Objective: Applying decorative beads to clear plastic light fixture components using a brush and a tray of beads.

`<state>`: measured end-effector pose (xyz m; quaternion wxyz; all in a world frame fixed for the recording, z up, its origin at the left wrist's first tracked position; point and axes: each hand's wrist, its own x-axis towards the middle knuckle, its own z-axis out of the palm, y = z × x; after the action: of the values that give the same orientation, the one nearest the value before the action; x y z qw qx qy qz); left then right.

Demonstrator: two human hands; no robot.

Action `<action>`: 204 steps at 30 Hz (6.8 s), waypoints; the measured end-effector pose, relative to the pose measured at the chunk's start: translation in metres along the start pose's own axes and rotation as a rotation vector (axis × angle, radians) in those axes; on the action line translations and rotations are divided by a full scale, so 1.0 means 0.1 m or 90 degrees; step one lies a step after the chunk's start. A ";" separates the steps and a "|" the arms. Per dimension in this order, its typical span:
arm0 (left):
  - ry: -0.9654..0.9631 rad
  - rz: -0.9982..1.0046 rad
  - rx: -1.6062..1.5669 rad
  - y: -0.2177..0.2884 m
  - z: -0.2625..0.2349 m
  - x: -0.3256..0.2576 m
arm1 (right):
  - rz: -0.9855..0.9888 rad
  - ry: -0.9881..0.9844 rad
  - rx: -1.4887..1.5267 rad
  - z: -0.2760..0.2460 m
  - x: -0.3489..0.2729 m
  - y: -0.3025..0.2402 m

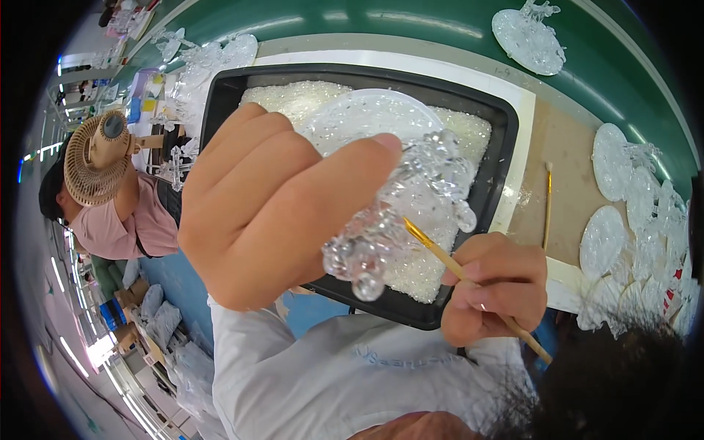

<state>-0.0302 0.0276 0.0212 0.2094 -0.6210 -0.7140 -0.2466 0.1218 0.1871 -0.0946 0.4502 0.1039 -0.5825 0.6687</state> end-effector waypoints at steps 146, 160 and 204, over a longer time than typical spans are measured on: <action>0.023 -0.374 0.007 0.17 0.17 -0.05 | -0.072 -0.374 -0.108 0.06 0.20 -0.12; -0.030 -0.266 0.024 -1.44 1.12 1.31 | -0.170 0.006 -0.194 -0.16 0.24 -0.24; -0.368 -0.467 0.292 -0.52 -0.65 -0.98 | -0.315 -1.041 -0.767 0.84 0.60 0.72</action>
<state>-0.0684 -0.0948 0.0087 0.0340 -0.3112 -0.9489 0.0407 0.0031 0.1491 -0.0785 0.0202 0.3996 -0.9090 -0.1171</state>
